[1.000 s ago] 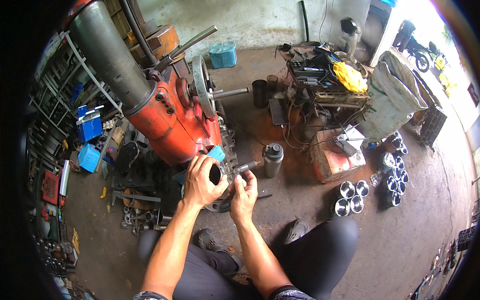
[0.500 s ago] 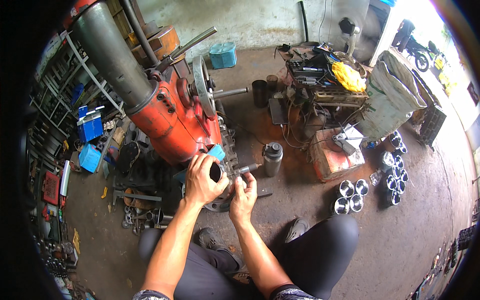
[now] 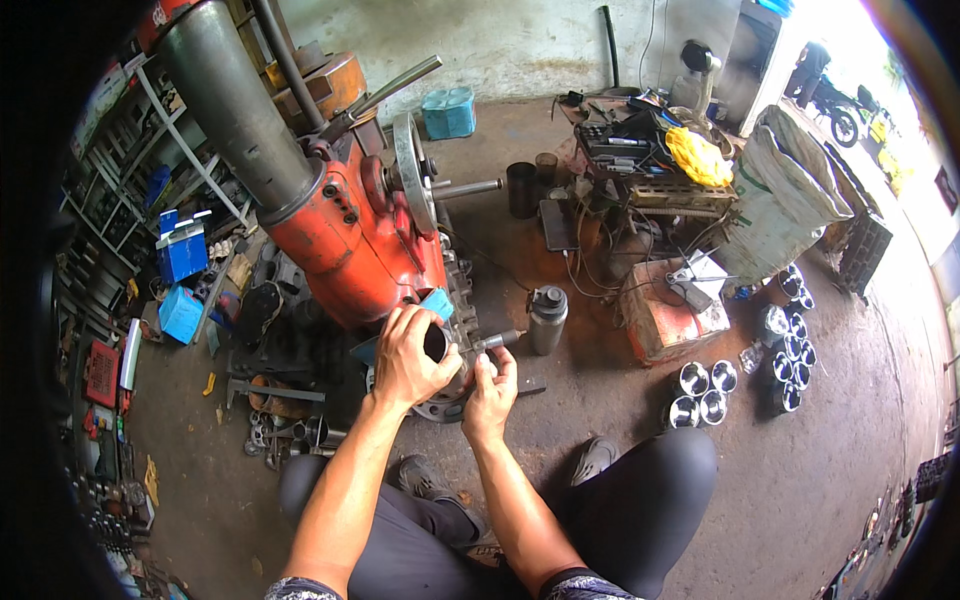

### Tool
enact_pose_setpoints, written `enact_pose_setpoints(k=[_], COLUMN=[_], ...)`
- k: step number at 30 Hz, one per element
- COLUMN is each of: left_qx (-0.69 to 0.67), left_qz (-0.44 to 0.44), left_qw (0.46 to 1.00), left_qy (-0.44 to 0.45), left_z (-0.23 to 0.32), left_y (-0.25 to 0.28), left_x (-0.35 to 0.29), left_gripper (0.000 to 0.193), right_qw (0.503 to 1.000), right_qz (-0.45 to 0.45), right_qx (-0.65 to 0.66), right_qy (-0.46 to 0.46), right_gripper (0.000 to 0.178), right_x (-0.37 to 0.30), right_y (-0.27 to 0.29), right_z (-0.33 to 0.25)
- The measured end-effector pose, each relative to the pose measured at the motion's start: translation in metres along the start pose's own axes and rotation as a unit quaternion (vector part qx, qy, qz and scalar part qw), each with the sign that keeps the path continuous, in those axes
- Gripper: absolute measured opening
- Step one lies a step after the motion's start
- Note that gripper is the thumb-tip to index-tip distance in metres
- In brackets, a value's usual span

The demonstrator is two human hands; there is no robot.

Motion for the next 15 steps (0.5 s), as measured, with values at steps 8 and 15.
enact_pose_setpoints(k=[8,15], left_qx=[-0.002,0.004], left_qz=[0.010,0.012], left_qw=[1.000,1.000], left_qy=[-0.006,0.006], left_z=[0.001,0.002], left_y=[0.000,-0.001], left_x=[-0.001,0.000], left_gripper=[0.033,0.032], right_qw=[0.999,1.000], right_qz=[-0.027,-0.002], right_qx=[-0.013,0.002], right_qy=[-0.035,-0.007], right_gripper=[0.041,0.043], right_x=[0.016,0.000], right_y=[-0.003,0.004], right_z=[-0.006,0.002])
Point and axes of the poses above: each hand's wrist, its own x-axis towards the middle knuckle, its own y-axis out of the back of the hand, z = x × y, the point moved 6 cm from there along x, towards the middle knuckle, and after that the axes turned 1 degree about y, right-handed, at the moved point
